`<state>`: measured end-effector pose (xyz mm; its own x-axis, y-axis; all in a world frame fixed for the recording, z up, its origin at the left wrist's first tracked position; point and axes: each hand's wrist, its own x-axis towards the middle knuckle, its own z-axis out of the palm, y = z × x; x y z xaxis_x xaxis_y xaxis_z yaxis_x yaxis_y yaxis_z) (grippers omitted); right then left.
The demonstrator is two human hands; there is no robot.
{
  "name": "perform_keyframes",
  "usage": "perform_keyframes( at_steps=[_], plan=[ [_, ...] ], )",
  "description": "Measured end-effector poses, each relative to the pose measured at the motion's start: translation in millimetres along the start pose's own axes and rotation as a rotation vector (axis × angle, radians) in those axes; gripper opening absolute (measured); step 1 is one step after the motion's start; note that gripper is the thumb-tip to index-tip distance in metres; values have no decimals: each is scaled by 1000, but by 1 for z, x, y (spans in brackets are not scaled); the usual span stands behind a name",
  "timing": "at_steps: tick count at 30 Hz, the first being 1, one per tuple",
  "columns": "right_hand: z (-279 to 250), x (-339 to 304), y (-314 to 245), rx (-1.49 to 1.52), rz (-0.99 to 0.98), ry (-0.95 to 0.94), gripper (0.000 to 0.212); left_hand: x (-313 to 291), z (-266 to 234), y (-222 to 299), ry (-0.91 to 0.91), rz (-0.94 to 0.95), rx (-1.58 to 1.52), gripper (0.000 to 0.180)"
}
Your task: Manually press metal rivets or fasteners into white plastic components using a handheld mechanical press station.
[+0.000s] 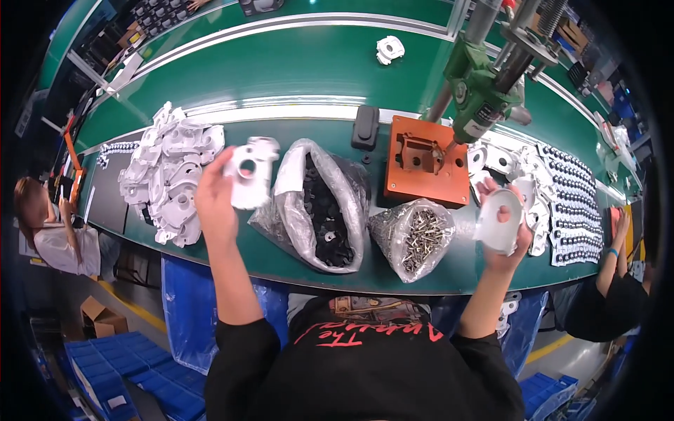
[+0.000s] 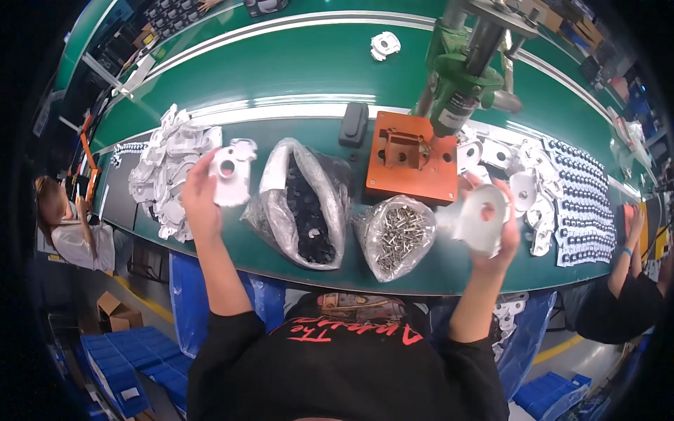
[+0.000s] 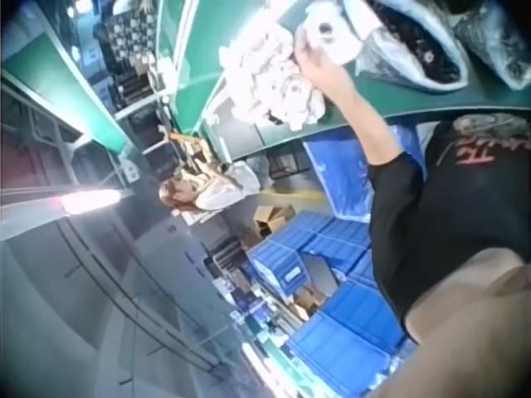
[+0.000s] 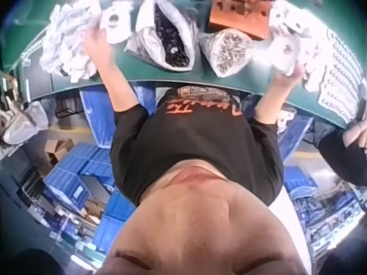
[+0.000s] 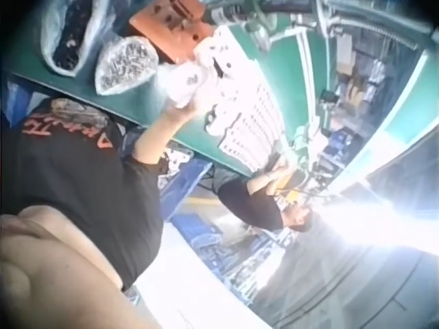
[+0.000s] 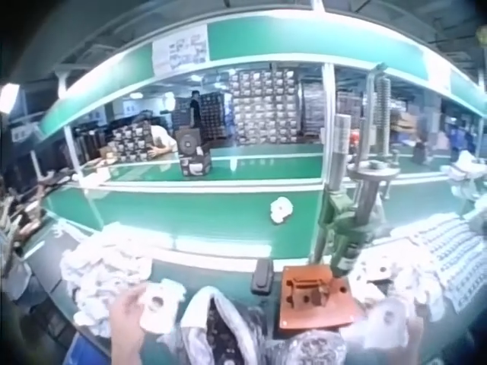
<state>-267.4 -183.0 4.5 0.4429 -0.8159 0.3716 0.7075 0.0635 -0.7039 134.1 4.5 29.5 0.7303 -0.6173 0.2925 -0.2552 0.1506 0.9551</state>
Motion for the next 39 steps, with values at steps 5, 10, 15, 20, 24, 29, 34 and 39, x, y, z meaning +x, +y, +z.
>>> perform_keyframes(
  at_steps=[5, 10, 15, 20, 24, 29, 34, 39],
  plan=[
    [110, 1, 41, -343, -63, -217, 71, -64, 91, 31, -374, -74, -1000, 39],
    [138, -1, 71, -210, -114, -375, 70, -96, 132, 37, -355, 262, -429, 29],
    [133, -10, 69, -392, -75, -349, 72, -94, 125, 29, -518, 216, -313, 57],
    [136, -18, 79, -618, -143, -326, 73, -102, 136, 39, -492, 61, -414, 55],
    [132, -16, 83, -511, -4, -242, 72, -103, 144, 41, -445, -161, -618, 55],
    [134, -13, 74, -353, 126, -172, 66, -104, 148, 39, -415, -251, -695, 53],
    [134, -16, 75, -342, 100, -133, 63, -105, 150, 46, -421, -314, -728, 52],
    [130, -12, 71, -256, 148, -105, 63, -102, 148, 34, -494, -294, -633, 51]
  ],
)
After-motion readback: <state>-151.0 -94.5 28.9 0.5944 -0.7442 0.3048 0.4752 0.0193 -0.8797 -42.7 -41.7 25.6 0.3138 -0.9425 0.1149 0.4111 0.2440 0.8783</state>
